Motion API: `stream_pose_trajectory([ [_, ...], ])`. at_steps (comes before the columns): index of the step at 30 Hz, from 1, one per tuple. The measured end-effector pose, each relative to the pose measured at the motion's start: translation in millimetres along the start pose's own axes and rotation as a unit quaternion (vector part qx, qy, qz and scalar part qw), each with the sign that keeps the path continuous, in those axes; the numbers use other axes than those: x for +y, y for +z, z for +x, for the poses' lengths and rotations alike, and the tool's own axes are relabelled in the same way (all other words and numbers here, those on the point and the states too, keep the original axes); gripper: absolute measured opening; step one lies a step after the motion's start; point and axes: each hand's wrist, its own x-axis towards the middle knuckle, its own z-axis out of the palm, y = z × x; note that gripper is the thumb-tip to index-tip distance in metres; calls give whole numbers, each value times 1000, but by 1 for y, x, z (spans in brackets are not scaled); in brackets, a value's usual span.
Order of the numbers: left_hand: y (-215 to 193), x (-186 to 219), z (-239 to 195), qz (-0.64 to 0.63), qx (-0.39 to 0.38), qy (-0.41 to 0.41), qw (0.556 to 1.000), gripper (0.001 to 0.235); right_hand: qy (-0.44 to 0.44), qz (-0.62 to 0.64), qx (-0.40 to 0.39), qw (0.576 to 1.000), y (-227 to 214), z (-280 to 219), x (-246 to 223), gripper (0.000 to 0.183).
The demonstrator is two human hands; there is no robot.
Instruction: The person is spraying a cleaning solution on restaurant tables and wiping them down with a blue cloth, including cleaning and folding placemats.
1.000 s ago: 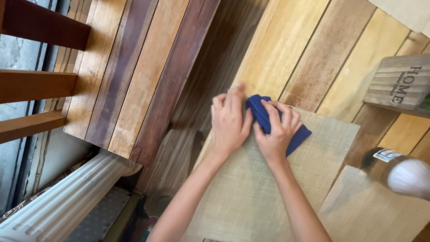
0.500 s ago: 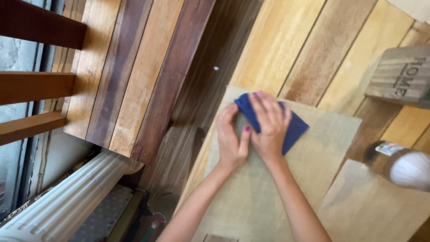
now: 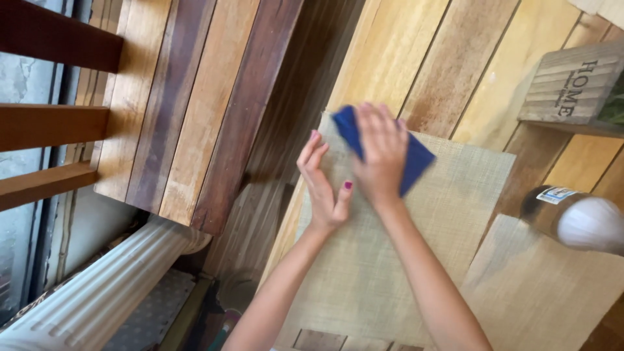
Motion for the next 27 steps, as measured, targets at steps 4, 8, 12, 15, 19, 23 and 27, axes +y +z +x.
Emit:
stream_pose_trajectory([
  [4, 3, -1, 2, 25, 41, 25, 999, 88, -71, 13, -8, 997, 0, -10, -30, 74],
  [8, 3, -6, -1, 45, 36, 36, 998, 90, -86, 59, -73, 992, -28, -56, -28, 60],
  [12, 0, 1, 4, 46, -111, 26, 992, 82, -38, 40, -59, 997, -50, -79, 10, 62],
  [15, 1, 10, 11, 103, -185, 51, 976, 78, 62, -4, 14, 998, -60, -57, 31, 72],
  [19, 7, 9, 12, 147, -198, 72, 966, 76, 111, 0, 80, 991, -44, -28, 41, 69],
  [23, 17, 3, 8, 180, -185, 30, 966, 61, 45, 9, 51, 998, -59, -47, 27, 78],
  [27, 17, 23, 18, 196, -182, 57, 962, 69, -2, 33, -52, 998, -80, -100, 44, 83],
])
